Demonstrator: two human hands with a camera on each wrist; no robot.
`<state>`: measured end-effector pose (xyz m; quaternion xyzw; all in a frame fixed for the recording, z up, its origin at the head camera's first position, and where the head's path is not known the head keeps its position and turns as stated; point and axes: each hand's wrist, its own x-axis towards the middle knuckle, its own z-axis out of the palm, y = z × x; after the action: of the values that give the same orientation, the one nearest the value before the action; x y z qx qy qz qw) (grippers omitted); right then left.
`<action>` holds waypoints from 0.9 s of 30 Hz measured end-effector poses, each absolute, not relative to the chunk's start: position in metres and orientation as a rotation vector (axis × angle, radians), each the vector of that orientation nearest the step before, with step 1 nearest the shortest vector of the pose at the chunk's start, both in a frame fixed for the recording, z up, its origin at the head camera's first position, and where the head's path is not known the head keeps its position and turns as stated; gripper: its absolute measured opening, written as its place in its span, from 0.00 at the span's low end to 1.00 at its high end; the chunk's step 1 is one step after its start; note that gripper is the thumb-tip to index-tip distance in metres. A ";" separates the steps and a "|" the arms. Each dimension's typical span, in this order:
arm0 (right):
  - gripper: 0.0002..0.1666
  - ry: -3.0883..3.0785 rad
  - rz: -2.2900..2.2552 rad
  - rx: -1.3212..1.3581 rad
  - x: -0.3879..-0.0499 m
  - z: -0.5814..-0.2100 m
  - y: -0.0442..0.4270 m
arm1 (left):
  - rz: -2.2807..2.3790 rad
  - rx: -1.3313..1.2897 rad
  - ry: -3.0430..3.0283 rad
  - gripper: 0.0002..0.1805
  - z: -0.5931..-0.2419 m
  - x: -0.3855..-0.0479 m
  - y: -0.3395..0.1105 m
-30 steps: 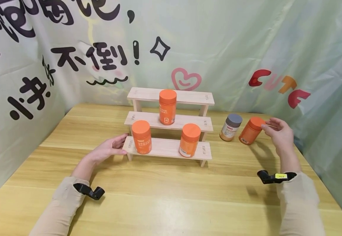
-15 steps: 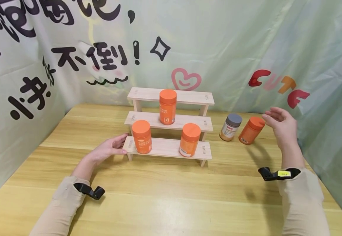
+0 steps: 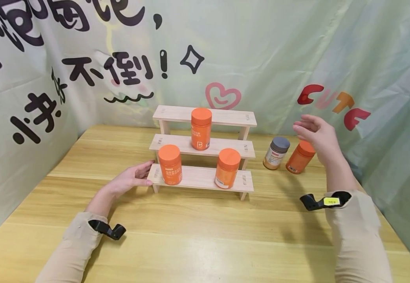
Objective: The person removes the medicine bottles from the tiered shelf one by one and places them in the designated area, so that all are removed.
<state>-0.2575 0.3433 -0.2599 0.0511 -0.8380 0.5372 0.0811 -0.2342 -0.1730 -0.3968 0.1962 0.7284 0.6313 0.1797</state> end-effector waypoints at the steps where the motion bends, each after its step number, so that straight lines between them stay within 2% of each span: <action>1: 0.36 -2.521 1.583 0.173 -0.258 -0.257 0.339 | 1.787 0.552 2.055 0.46 -0.396 -0.234 -0.173; 11: 0.37 -2.640 1.435 0.321 -0.262 -0.237 0.291 | 1.778 0.553 2.067 0.46 -0.396 -0.234 -0.173; 27: 0.38 -2.736 1.473 0.510 -0.277 -0.222 0.219 | 1.774 0.550 2.075 0.46 -0.394 -0.232 -0.173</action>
<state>-0.2769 0.2190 -0.2218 0.1618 -0.8689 0.4678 -0.0037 -0.2324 -0.1729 -0.3942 0.1944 0.7334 0.6268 0.1774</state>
